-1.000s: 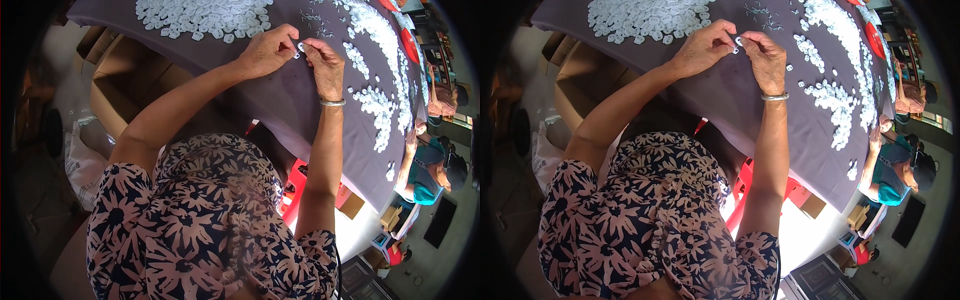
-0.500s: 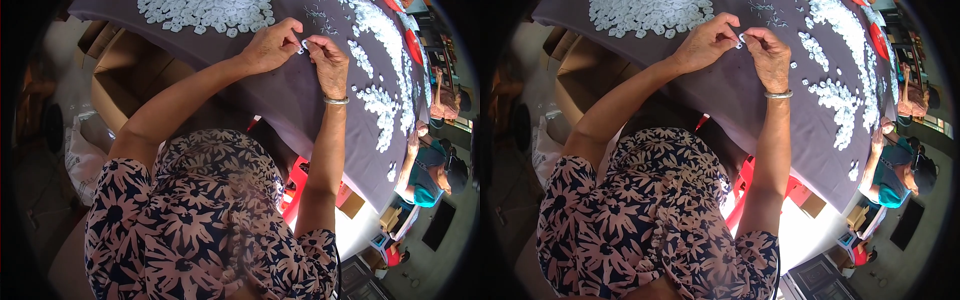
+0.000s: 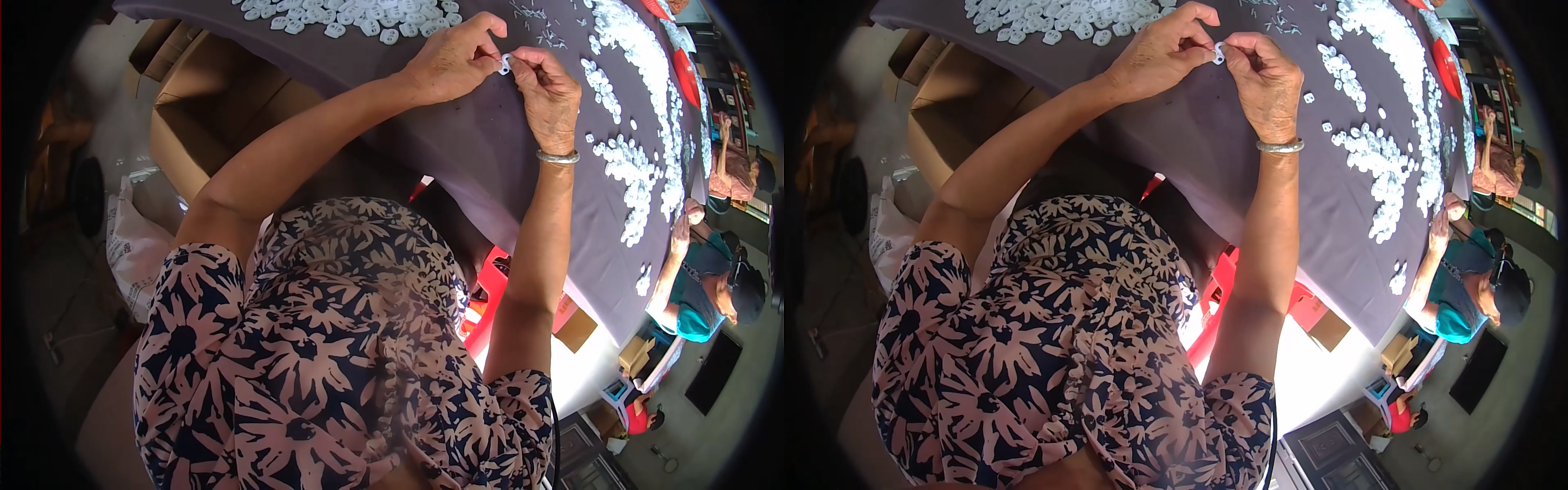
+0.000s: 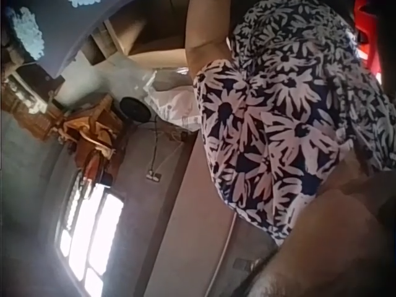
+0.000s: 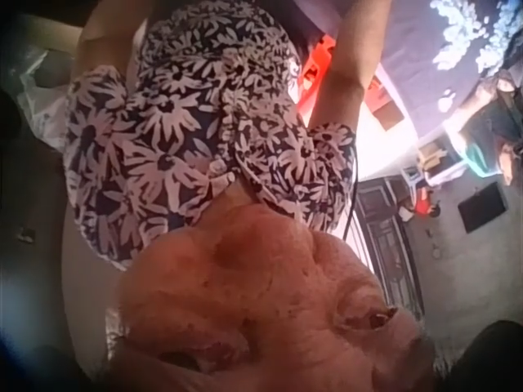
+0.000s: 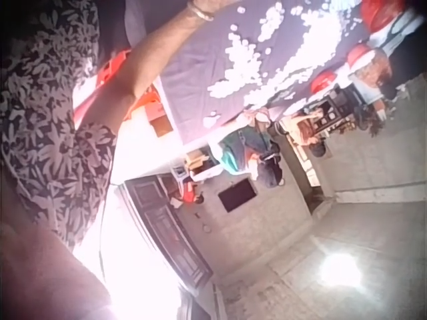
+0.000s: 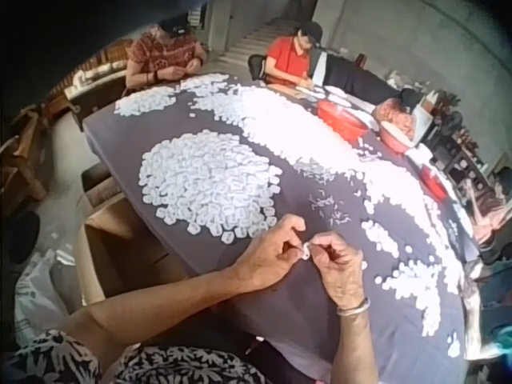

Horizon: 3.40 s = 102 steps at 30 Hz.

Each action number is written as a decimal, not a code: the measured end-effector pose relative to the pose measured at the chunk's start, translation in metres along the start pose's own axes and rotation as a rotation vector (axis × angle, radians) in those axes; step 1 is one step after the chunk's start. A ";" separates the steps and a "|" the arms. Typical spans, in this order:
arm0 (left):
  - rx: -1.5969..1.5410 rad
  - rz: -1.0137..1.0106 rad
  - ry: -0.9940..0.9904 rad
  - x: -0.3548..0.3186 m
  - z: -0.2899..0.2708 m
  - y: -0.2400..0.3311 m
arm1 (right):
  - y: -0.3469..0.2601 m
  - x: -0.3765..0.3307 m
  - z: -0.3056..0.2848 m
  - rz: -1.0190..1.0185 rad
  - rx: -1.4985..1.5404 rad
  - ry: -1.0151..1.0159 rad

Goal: The person sorts small white plastic parts by hand, inspecting them on a table.

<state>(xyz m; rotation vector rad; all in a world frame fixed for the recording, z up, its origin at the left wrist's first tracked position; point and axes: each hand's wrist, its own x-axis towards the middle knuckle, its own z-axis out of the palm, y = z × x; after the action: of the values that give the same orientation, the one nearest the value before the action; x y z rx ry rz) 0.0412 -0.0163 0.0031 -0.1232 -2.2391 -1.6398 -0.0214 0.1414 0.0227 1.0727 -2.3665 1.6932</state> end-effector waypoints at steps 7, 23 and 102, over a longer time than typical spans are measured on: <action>-0.019 0.060 -0.054 0.006 -0.005 0.002 | 0.001 -0.003 0.000 0.026 0.021 -0.040; -0.165 -0.153 -0.182 0.006 -0.016 0.008 | -0.001 -0.010 0.009 -0.036 -0.068 -0.014; 0.649 0.234 0.424 0.038 -0.095 -0.011 | -0.012 -0.019 0.005 -0.283 -0.582 0.067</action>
<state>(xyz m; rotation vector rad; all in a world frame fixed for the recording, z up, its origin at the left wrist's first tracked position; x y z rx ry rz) 0.0251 -0.1137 0.0309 0.1168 -2.1898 -0.6843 0.0012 0.1450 0.0225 1.1350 -2.2975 0.8507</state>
